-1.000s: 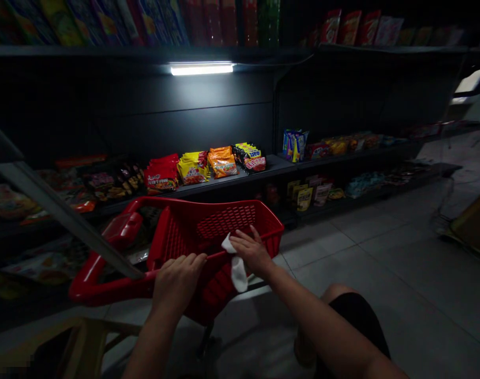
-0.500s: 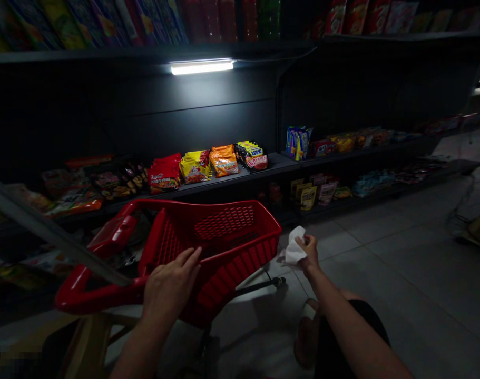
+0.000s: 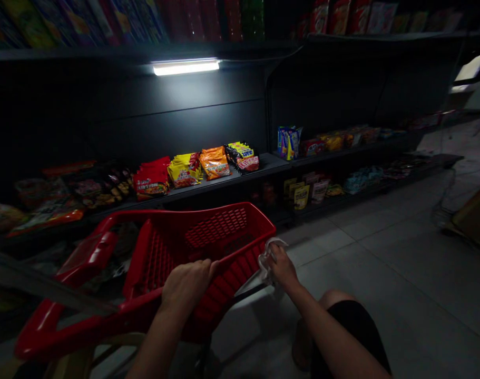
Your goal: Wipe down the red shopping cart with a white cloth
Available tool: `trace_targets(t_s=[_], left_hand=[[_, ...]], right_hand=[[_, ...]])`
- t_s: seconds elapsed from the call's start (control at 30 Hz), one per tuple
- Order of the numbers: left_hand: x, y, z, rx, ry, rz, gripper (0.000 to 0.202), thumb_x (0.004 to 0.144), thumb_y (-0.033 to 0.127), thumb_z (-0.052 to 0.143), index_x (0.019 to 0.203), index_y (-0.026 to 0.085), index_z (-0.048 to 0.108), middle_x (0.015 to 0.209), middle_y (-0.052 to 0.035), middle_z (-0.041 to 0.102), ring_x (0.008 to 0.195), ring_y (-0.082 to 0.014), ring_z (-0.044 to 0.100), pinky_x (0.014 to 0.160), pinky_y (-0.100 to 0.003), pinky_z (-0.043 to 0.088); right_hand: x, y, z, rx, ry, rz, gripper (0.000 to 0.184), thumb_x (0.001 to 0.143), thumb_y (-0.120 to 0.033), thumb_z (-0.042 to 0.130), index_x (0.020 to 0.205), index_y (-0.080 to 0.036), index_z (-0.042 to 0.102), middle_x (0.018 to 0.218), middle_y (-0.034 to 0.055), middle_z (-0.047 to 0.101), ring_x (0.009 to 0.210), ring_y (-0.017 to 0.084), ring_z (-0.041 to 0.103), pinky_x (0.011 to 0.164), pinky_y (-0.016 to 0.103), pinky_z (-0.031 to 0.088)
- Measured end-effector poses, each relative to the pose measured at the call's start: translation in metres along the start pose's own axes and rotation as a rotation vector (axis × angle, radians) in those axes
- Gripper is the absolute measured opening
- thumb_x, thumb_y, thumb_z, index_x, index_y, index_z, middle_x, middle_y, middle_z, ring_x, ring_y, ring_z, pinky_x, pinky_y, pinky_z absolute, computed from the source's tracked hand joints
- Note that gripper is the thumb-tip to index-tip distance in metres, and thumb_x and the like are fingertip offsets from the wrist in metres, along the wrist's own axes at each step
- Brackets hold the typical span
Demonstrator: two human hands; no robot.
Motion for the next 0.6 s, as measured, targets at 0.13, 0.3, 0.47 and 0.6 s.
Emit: trace_targets(t_s=[0.13, 0.3, 0.47, 0.6], left_hand=[[0.0, -0.003, 0.003, 0.0, -0.018, -0.001, 0.052, 0.102, 0.04, 0.022, 0.091, 0.019, 0.067, 0.085, -0.0113, 0.075, 0.075, -0.0301, 0.073, 0.062, -0.037, 0.051], [-0.001, -0.006, 0.003, 0.009, -0.041, 0.005, 0.05, 0.102, 0.041, 0.022, 0.093, 0.02, 0.067, 0.086, -0.0105, 0.076, 0.075, -0.0306, 0.073, 0.063, -0.039, 0.053], [-0.004, -0.008, 0.005, 0.006, -0.037, 0.004, 0.05, 0.102, 0.042, 0.022, 0.092, 0.021, 0.067, 0.086, -0.0095, 0.076, 0.075, -0.0318, 0.073, 0.063, -0.042, 0.054], [-0.003, -0.006, 0.004, 0.013, -0.024, 0.018, 0.05, 0.102, 0.041, 0.022, 0.093, 0.02, 0.067, 0.085, -0.0104, 0.076, 0.075, -0.0314, 0.073, 0.063, -0.041, 0.054]], right_hand=[[0.009, -0.004, -0.002, 0.158, 0.057, 0.064, 0.043, 0.084, -0.03, 0.049, 0.125, -0.022, 0.06, 0.12, 0.0101, 0.062, 0.108, 0.025, 0.061, 0.094, 0.037, 0.047], [0.015, -0.004, 0.003, 0.69, -0.038, 0.174, 0.043, 0.075, -0.029, 0.05, 0.116, -0.02, 0.06, 0.099, 0.0044, 0.07, 0.085, 0.021, 0.064, 0.077, 0.031, 0.051], [0.011, -0.007, -0.01, 0.468, 0.027, 0.041, 0.027, 0.073, -0.026, 0.051, 0.095, -0.02, 0.065, 0.094, 0.0046, 0.068, 0.089, 0.022, 0.062, 0.083, 0.033, 0.047], [-0.001, -0.026, -0.009, 0.157, 0.031, -0.05, 0.023, 0.082, -0.03, 0.051, 0.097, -0.022, 0.066, 0.101, 0.0079, 0.066, 0.093, 0.023, 0.061, 0.084, 0.034, 0.045]])
Point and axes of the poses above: each hand's wrist, its own x-axis towards the middle knuckle, its own z-axis out of the palm, y = z × x, the point moved 4 cm from there along x, towards the middle knuckle
